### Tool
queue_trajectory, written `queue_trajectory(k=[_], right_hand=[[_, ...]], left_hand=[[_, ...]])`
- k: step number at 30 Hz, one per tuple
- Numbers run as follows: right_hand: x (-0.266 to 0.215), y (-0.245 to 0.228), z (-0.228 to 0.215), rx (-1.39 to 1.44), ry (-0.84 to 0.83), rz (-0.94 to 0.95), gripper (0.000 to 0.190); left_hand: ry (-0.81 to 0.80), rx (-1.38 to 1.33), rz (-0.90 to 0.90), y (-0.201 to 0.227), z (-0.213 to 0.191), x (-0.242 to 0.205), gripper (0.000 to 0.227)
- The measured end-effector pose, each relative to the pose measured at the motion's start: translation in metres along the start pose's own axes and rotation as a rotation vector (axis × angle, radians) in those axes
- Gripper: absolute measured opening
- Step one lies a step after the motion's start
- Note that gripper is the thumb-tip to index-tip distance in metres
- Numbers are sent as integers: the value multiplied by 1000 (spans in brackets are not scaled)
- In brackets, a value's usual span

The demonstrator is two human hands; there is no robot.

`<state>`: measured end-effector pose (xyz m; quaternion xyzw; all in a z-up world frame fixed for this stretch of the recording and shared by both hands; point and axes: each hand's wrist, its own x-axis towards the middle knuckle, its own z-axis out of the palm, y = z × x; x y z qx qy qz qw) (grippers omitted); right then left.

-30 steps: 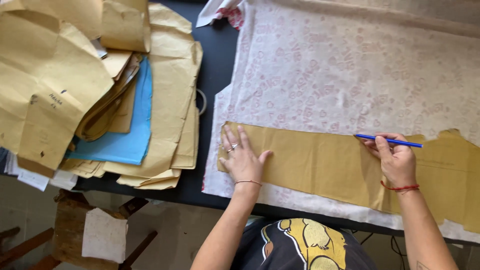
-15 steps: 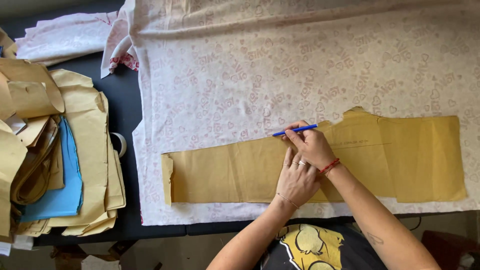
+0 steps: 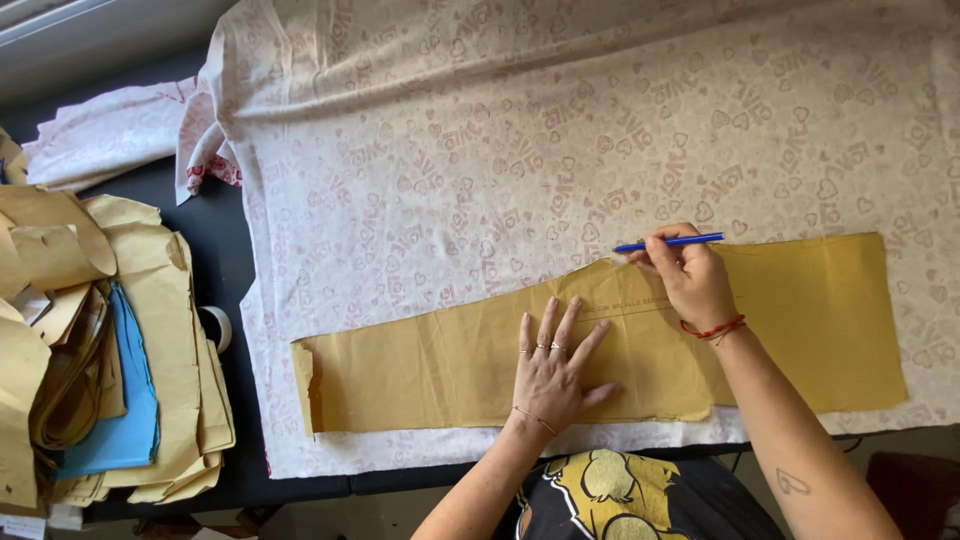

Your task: The person sorts through a stack of brown paper patterns, selects one, and places it on a patterned fabric. They use a blue pen to mark the pattern and a measuring tape to take measurements, then move the pattern to the floor.

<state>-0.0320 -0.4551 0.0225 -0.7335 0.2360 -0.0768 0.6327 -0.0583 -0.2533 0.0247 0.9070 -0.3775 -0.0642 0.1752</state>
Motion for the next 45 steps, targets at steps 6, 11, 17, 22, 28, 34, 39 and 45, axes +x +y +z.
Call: queue_trajectory(k=[6, 11, 17, 22, 28, 34, 39, 45], right_hand=[[6, 10, -29, 88, 113, -66, 14], [8, 7, -31, -155, 19, -118, 10], [13, 9, -34, 14, 97, -107, 17], [8, 8, -31, 178, 116, -82, 20], [-1, 12, -40, -55, 241, -194, 16], [-2, 4, -43, -183, 243, -160, 11], [-13, 13, -75, -197, 280, -60, 10], [-15, 32, -145, -141, 331, -25, 8]], left_hand=[[-25, 28, 3, -1, 2, 2, 75], [-51, 37, -1, 0, 3, 4, 76], [107, 53, -33, 13, 16, 17, 69], [158, 80, 131, 32, 41, 80, 36], [-143, 119, 55, 53, 35, 125, 91], [40, 213, 56, 60, 19, 123, 48], [-290, 148, -22, 61, 21, 131, 87], [-380, 164, -70, 56, 35, 130, 86]])
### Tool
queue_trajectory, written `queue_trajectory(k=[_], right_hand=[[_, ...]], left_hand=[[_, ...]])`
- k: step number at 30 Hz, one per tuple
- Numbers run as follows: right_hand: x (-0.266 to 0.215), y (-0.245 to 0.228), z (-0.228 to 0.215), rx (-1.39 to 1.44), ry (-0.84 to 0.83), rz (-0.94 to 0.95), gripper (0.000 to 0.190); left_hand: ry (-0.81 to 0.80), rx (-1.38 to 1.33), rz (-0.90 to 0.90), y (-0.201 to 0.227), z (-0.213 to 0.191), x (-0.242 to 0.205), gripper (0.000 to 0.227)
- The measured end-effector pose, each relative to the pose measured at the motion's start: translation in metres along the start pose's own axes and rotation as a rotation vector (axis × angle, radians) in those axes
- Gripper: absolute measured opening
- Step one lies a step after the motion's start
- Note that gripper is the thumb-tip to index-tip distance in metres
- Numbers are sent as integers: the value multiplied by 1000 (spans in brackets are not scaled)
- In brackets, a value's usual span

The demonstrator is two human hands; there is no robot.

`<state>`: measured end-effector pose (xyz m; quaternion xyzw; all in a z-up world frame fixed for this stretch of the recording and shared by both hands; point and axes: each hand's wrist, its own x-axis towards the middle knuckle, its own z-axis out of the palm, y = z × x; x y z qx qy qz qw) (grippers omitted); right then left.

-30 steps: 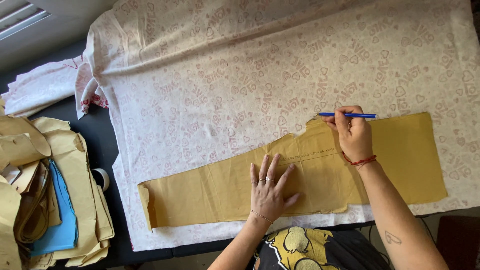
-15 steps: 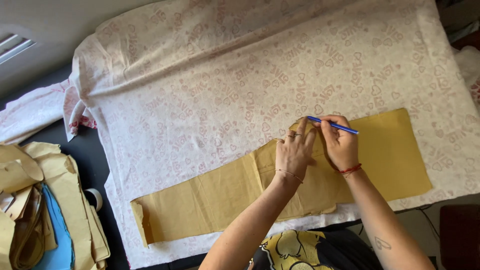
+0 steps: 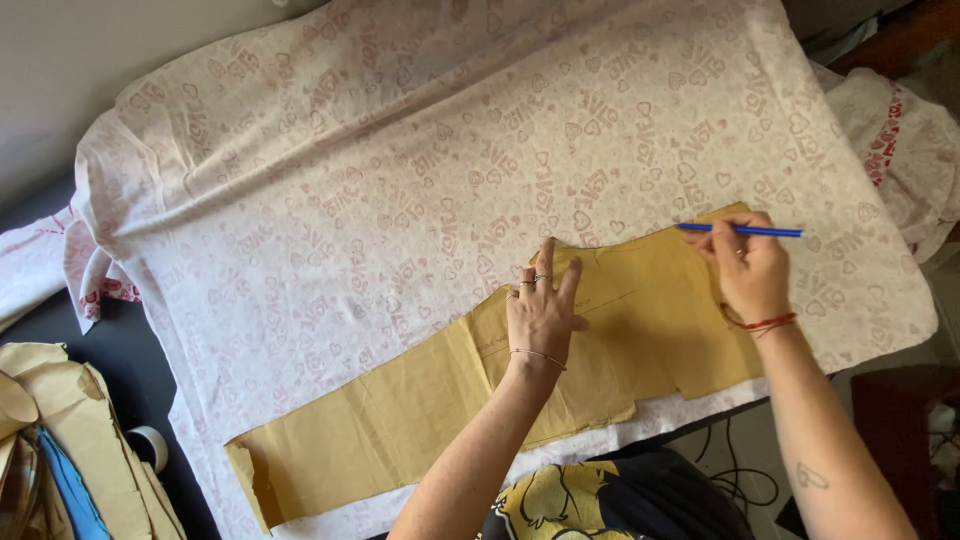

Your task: The person sorts through a stack of brown paper patterns, selects one, and places it on a patterned fabric. They use a blue pen to mark the pattern and a measuring tape to take measurements, then move the pattern to the floor.

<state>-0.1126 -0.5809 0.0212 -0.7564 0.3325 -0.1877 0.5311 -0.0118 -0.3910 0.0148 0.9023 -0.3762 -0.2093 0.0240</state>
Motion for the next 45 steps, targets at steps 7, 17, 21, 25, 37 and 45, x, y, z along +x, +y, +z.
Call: queue_trajectory(k=[7, 17, 21, 25, 37, 45], right_hand=[[24, 15, -52, 79, 105, 8, 10], [-94, 10, -88, -265, -2, -109, 12], [-149, 29, -88, -312, 42, 129, 18], [-158, 19, -75, -88, -47, 152, 28], [-128, 20, -107, -420, -96, 295, 24], [-123, 25, -135, -536, 96, 116, 18]], left_hand=[[223, 171, 31, 7, 16, -4, 95], [334, -15, 588, 92, 27, -18, 22], [325, -1, 774, 120, 58, 2, 14], [-222, 332, 878, 144, 27, 16, 48], [-525, 455, 733, 172, -20, 5, 86], [-310, 458, 808, 149, 4, 3, 68]])
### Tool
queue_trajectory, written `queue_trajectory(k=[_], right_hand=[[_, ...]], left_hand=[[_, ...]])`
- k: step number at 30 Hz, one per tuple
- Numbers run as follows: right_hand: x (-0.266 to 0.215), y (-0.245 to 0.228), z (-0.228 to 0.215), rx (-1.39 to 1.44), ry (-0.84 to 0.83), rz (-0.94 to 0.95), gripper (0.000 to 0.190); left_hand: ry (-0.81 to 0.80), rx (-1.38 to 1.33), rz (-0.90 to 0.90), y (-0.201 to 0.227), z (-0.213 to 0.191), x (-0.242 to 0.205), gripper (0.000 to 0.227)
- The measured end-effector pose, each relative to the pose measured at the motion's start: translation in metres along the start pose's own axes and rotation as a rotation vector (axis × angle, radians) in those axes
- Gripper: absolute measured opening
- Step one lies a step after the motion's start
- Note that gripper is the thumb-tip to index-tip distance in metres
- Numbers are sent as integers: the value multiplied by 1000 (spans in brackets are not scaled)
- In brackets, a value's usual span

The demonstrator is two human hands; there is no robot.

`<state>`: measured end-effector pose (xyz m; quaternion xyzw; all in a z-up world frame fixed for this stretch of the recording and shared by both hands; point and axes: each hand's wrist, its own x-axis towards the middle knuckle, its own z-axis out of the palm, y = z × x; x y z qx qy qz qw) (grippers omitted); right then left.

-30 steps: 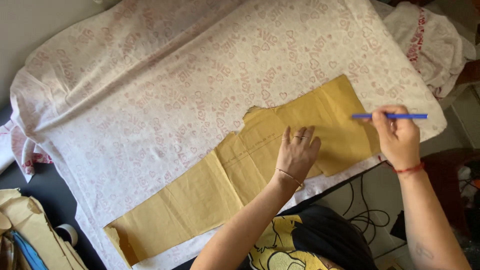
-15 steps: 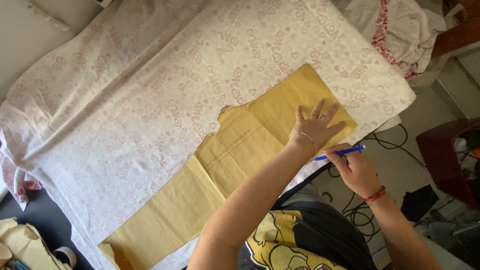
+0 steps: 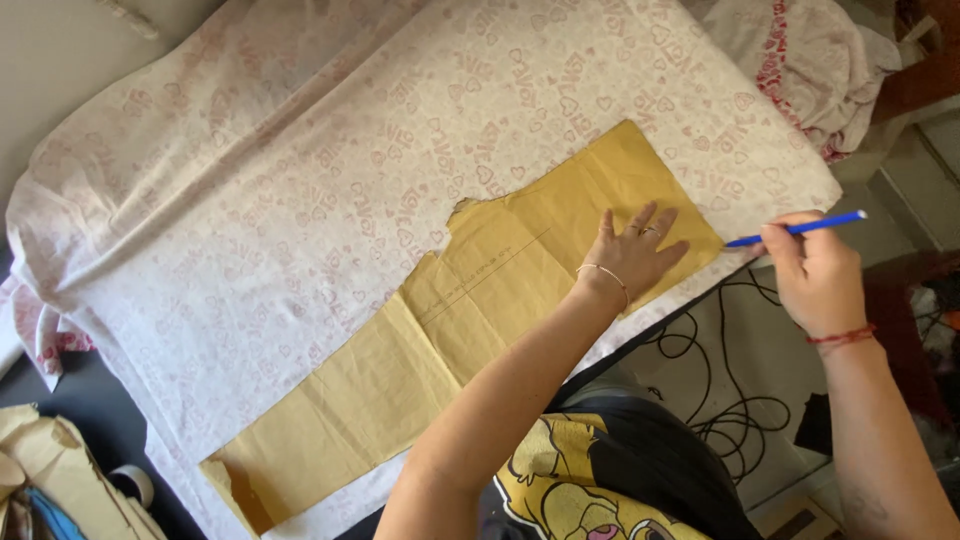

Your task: The person sorts through a stack of brown paper patterns, selects one, and places it on a patterned fabric. They use a blue pen to mark the pattern and a measuring tape to take measurements, then move the pattern to the floor.

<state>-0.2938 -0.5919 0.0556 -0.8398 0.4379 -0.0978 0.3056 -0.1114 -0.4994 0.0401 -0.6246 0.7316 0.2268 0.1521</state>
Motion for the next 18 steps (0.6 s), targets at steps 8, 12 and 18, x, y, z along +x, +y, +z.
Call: queue_trajectory(k=[8, 12, 18], right_hand=[[-34, -107, 46, 422, -203, -251, 11], [-39, -148, 95, 386, -726, -368, 9], [-42, -162, 128, 257, -974, -496, 5]], left_hand=[[952, -573, -362, -18, 96, -149, 11], [1088, -397, -677, -5, 119, -192, 5], [1075, -400, -705, 1, 145, -199, 10]])
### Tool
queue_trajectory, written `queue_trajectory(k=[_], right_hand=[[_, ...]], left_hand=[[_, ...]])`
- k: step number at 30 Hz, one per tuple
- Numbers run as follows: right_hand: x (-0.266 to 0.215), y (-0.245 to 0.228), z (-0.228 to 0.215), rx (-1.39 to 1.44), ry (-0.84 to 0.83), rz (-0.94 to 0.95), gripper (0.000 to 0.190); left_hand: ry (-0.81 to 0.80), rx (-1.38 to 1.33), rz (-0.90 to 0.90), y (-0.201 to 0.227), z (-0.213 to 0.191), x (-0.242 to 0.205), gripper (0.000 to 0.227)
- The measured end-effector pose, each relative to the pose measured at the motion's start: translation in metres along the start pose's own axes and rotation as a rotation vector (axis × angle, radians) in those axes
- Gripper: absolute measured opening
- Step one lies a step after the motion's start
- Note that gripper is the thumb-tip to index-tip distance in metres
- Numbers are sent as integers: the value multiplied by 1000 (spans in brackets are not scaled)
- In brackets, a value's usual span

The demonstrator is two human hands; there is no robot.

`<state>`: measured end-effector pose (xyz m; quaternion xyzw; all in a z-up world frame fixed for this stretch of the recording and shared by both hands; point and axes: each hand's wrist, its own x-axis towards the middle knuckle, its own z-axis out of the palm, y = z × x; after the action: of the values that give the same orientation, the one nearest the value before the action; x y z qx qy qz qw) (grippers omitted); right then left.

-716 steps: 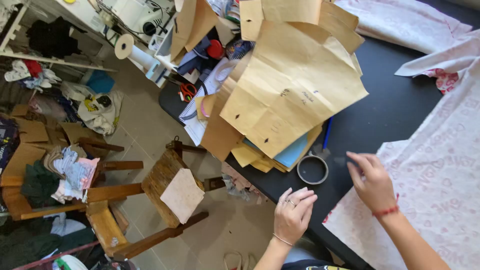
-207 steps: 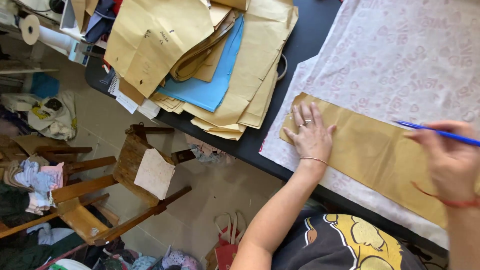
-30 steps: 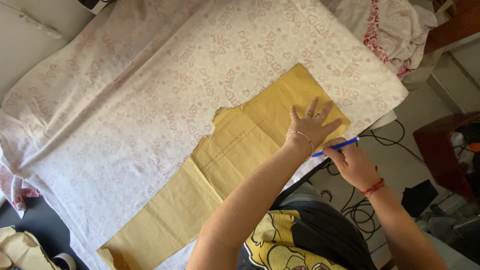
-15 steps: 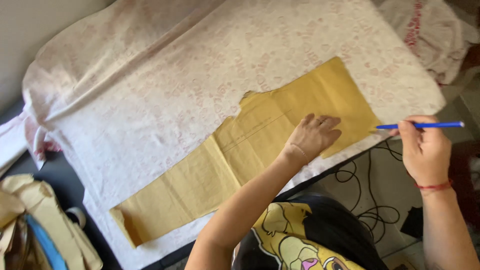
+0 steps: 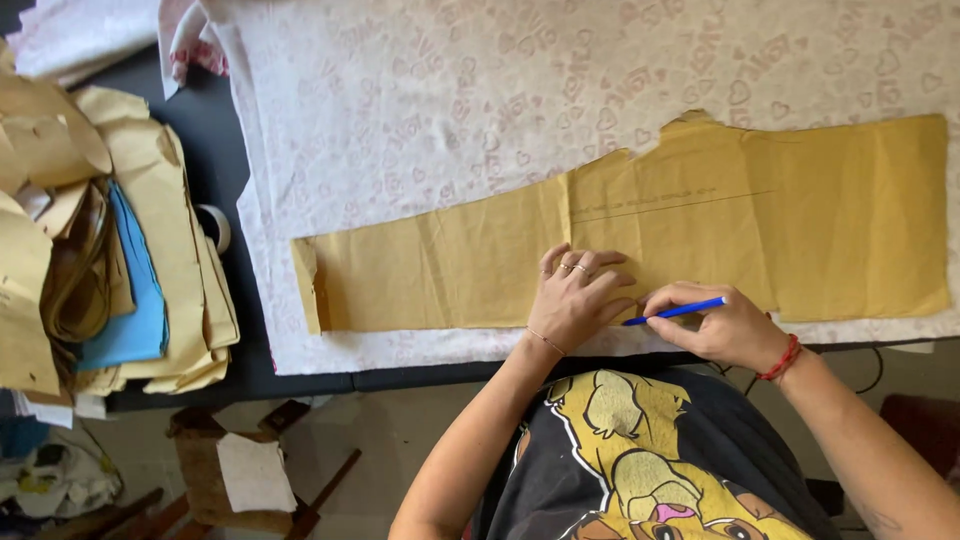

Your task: The person sorts through a stack of brown paper patterns, selects one, and places it on a patterned fabric. They use a blue pen to mark the pattern and a measuring tape to take measurements, then move the pattern to the floor.

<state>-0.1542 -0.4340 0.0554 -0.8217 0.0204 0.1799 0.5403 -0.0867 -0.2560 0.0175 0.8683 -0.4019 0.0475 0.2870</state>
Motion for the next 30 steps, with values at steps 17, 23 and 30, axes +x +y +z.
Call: queue_trajectory(k=[17, 23, 30], right_hand=[[-41, 1, -28, 62, 191, 366, 4], [13, -23, 39, 265, 202, 138, 12], [35, -21, 67, 359, 133, 215, 10]], left_hand=[[38, 9, 1, -10, 5, -9, 18], [-52, -345, -100, -34, 7, -29, 30], [71, 197, -299, -120, -115, -102, 22]])
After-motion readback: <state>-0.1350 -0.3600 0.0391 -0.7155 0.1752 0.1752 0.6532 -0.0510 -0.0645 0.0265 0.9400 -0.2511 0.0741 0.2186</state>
